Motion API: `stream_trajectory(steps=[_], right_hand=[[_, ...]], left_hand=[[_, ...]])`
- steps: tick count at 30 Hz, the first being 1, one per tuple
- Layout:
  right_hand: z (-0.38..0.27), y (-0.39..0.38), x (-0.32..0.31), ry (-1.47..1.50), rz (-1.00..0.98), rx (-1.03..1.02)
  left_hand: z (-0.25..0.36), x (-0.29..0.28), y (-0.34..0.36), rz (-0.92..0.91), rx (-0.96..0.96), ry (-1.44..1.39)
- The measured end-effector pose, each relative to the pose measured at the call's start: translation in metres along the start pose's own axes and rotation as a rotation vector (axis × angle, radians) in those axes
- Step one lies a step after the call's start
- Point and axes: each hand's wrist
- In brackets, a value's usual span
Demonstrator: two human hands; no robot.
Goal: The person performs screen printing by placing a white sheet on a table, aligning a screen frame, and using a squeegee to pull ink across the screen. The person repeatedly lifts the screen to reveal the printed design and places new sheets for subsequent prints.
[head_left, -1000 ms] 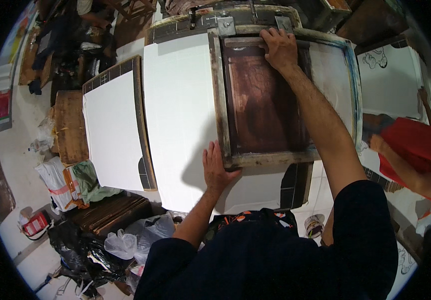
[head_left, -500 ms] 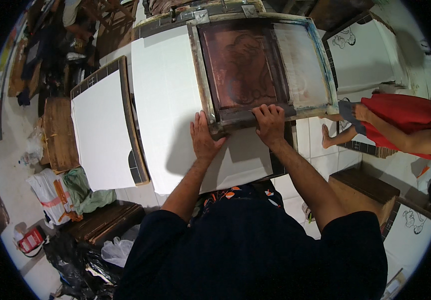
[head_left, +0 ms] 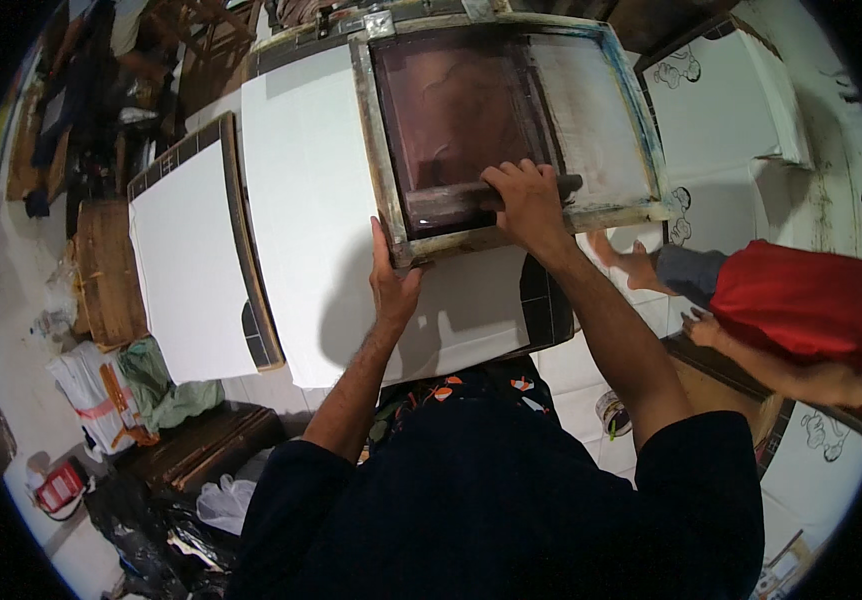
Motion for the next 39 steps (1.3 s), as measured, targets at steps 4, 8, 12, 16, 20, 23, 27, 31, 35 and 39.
stream_trajectory(steps=[4, 8, 12, 16, 20, 23, 27, 31, 35, 39], right_hand=[[0.006, 0.001, 0.005, -0.011, -0.104, -0.02], [0.047, 0.071, 0.015, -0.054, -0.004, -0.122], [0.105, 0.218, 0.025, -0.181, 0.153, -0.224], [0.133, 0.308, 0.03, -0.214, 0.217, -0.218], [0.117, 0.262, 0.036, -0.231, 0.273, -0.172], [0.077, 0.156, 0.032, -0.148, 0.125, -0.104], [0.008, -0.001, 0.016, 0.026, -0.04, 0.001], [-0.032, -0.063, 0.008, -0.011, 0.118, -0.046], [-0.052, -0.045, -0.028, -0.133, 0.331, -0.161], [-0.076, 0.029, -0.12, -0.224, 0.642, -0.417]], left_hand=[[0.001, 0.001, 0.002, -0.004, -0.034, 0.019], [-0.005, 0.003, 0.0, -0.027, -0.036, 0.105], [-0.008, 0.002, -0.002, -0.022, -0.022, 0.109], [-0.009, 0.002, -0.002, -0.01, -0.028, 0.154], [-0.011, 0.004, -0.002, 0.003, -0.004, 0.108], [-0.014, 0.005, -0.004, 0.009, 0.006, 0.097], [-0.014, 0.005, -0.001, 0.014, 0.042, 0.126], [0.01, -0.009, 0.007, 0.033, 0.06, 0.028], [0.078, -0.053, 0.013, -0.001, -0.016, -0.209], [0.146, -0.104, 0.055, 0.218, 0.32, -0.371]])
Point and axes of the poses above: each hand's wrist, its own y-axis towards the middle knuckle, its own x-axis out of the palm, z = x × y, and after that the axes turned 15 degrees about y, right-handed
